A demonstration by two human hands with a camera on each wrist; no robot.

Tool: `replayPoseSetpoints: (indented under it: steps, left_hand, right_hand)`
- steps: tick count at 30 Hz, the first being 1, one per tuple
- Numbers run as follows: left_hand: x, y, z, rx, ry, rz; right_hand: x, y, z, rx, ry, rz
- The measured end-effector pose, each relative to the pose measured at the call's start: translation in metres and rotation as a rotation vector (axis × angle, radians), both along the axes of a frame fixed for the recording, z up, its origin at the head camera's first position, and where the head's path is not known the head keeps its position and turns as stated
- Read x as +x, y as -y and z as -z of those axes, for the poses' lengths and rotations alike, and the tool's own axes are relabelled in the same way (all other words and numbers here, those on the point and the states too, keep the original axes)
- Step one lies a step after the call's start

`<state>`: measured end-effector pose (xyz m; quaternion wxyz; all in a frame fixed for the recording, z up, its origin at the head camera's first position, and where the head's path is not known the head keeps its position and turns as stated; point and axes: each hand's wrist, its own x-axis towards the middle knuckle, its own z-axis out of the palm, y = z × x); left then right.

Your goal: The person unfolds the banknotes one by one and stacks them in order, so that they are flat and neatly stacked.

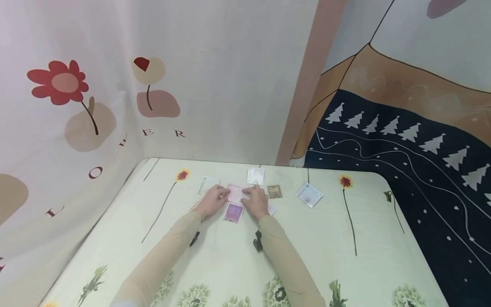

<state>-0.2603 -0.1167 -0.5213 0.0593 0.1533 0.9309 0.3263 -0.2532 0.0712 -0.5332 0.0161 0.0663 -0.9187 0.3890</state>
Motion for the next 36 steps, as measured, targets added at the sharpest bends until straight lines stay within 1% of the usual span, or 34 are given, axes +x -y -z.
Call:
replayPoseSetpoints:
  steps: [3,5,7,10,12,14,15,17,21,27,30,33,36]
  left_hand:
    - [0.002,0.001,-0.002,0.114,0.007,-0.03]
    - [0.002,0.002,-0.002,0.168,0.011,-0.057]
    - [0.001,0.003,-0.002,0.241,0.043,-0.105]
    - [0.0,0.005,0.003,0.411,0.106,-0.196]
    - [0.001,0.007,0.006,0.506,0.138,-0.25]
    - [0.001,0.009,0.008,0.56,0.149,-0.27]
    - [0.001,0.009,0.008,0.572,0.159,-0.271]
    - [0.001,0.008,0.006,0.564,0.174,-0.264]
    - [-0.003,0.004,0.006,0.576,0.215,-0.25]
    - [-0.005,0.003,0.007,0.623,0.243,-0.275]
    - [-0.004,0.002,0.005,0.656,0.268,-0.303]
    - [-0.003,0.0,0.003,0.699,0.288,-0.323]
    - [-0.001,-0.003,-0.002,0.741,0.294,-0.323]
  right_hand:
    - [0.0,0.001,0.001,0.008,0.0,-0.002]
    - [0.001,0.001,0.001,0.015,-0.009,-0.002]
    - [0.0,0.002,0.002,0.018,-0.014,0.002]
    - [0.001,0.004,0.002,0.015,-0.015,0.007]
    - [0.001,0.006,0.001,0.01,-0.004,-0.002]
    - [0.002,0.007,0.0,0.004,0.009,-0.013]
    - [0.003,0.008,0.0,0.004,0.012,-0.016]
    - [0.003,0.007,-0.001,0.007,0.018,-0.014]
    - [0.002,0.004,0.0,0.016,0.014,0.001]
    - [0.003,0.002,-0.003,0.006,0.02,-0.017]
    - [0.004,0.0,-0.006,-0.053,0.059,-0.013]
    - [0.005,-0.002,-0.009,-0.141,0.105,0.006]
    - [0.005,-0.004,-0.011,-0.213,0.135,0.034]
